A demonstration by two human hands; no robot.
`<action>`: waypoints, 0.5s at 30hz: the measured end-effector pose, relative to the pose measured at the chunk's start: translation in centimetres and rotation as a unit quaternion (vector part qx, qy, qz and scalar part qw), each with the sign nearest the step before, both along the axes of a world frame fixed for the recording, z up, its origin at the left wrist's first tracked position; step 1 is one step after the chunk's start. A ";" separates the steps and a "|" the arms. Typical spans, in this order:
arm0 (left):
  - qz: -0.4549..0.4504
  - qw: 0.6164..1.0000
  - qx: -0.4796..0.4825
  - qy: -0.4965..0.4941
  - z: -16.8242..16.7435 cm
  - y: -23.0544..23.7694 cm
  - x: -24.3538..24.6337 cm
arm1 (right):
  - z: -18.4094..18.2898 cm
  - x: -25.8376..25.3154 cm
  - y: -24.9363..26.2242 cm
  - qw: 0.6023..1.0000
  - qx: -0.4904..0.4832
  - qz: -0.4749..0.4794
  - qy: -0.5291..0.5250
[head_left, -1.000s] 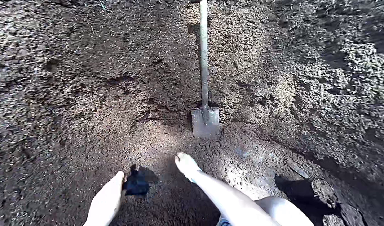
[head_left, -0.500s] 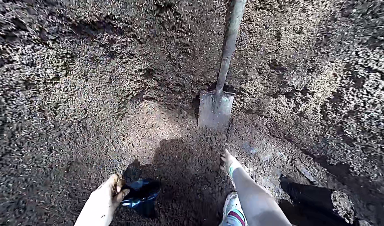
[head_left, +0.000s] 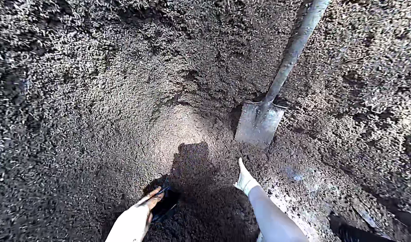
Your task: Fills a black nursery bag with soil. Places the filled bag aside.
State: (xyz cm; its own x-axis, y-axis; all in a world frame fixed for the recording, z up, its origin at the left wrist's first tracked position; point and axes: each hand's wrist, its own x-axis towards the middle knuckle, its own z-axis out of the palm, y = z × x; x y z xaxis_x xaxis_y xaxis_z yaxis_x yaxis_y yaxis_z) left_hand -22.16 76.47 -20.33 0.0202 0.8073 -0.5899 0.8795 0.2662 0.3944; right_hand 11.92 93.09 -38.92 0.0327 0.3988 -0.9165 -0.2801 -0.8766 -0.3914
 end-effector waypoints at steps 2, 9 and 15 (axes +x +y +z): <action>0.024 0.999 -0.014 -0.029 -0.4 -0.1 0.0 | 0.7 -1.8 0.0 0.999 0.013 -0.024 0.042; 0.094 0.991 -0.047 -0.088 -1.8 -0.7 0.3 | 0.6 -6.3 -0.1 0.992 0.050 -0.102 0.057; 0.148 0.969 -0.055 -0.189 -4.9 -0.2 1.5 | -0.3 -5.8 -0.7 0.990 0.054 -0.096 0.082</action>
